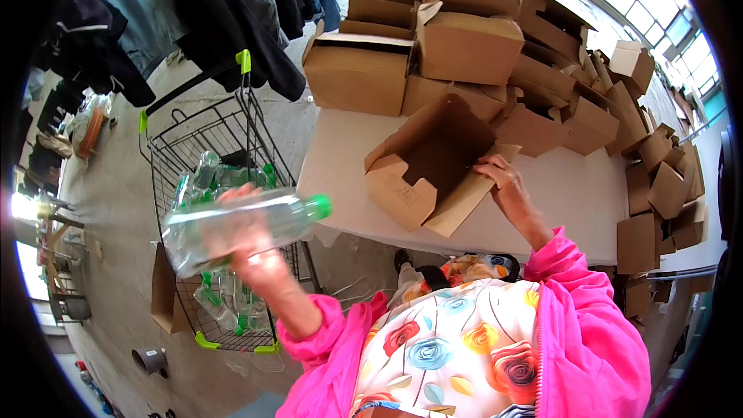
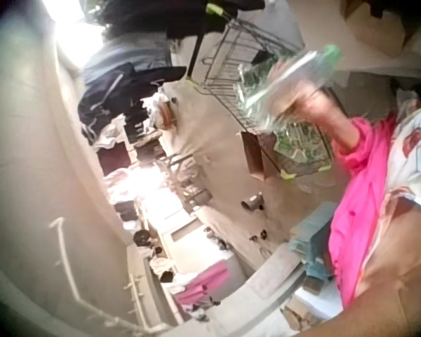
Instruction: The person places plastic bottles into cardboard boxes and closes the lids by hand.
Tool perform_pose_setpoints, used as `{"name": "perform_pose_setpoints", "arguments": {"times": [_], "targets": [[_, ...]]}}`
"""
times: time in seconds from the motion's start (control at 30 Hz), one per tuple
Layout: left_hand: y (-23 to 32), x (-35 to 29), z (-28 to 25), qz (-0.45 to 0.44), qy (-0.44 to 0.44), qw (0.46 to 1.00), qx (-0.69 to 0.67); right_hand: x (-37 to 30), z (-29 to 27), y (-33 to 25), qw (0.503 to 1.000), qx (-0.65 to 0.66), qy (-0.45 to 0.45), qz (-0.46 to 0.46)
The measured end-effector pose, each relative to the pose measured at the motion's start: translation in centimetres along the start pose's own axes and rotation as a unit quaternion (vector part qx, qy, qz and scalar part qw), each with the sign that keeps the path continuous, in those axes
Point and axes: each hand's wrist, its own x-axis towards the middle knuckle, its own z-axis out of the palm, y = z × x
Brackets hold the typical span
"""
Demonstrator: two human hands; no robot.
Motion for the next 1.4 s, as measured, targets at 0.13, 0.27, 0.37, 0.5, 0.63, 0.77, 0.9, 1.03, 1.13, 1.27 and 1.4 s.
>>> {"name": "perform_pose_setpoints", "arguments": {"times": [0.13, 0.27, 0.37, 0.5, 0.63, 0.77, 0.9, 1.03, 1.13, 1.27, 1.4], "targets": [[-3.9, -1.9, 11.7, -0.154, -0.192, 0.962, 0.118, -0.7, 0.2, 1.4, 1.0, 0.003, 0.005, -0.021], [-10.6, -3.0, 18.7, -0.083, -0.357, 0.892, 0.265, -1.3, 0.1, 1.4, 1.0, 0.007, 0.017, 0.021], [-15.6, -3.9, 19.2, -0.2, -0.452, 0.78, 0.384, -1.4, -0.1, 1.0, 0.997, -0.014, 0.038, 0.06], [-19.9, -5.5, 17.2, -0.206, -0.531, 0.636, 0.521, -1.2, -1.7, 2.4, 0.988, -0.066, 0.112, 0.085], [-23.5, -6.4, 13.9, -0.232, -0.59, 0.53, 0.563, -0.7, -1.5, 3.4, 0.989, -0.114, 0.085, 0.035], [-26.3, -9.1, 11.0, -0.132, -0.673, 0.506, 0.523, 1.6, -2.2, 3.6, 0.972, -0.232, 0.002, -0.03], [-27.0, -9.2, 11.2, -0.194, -0.689, 0.53, 0.455, 4.2, -2.7, 4.3, 0.954, -0.23, -0.177, -0.067], [-27.3, -8.8, 9.5, -0.196, -0.681, 0.518, 0.479, 7.6, -3.5, 2.9, 0.919, -0.238, -0.297, -0.099], [-24.0, -6.8, 10.0, -0.277, -0.564, 0.617, 0.474, 9.7, -3.1, 3.1, 0.907, -0.194, -0.363, -0.093], [-13.0, -6.8, 13.0, -0.027, -0.385, 0.79, 0.476, 12.1, -3.1, 3.6, 0.9, -0.125, -0.4, -0.119], [-9.3, -8.8, 12.8, 0.171, -0.162, 0.778, 0.582, 12.3, -1.1, 4.9, 0.93, -0.022, -0.358, -0.077]]}}
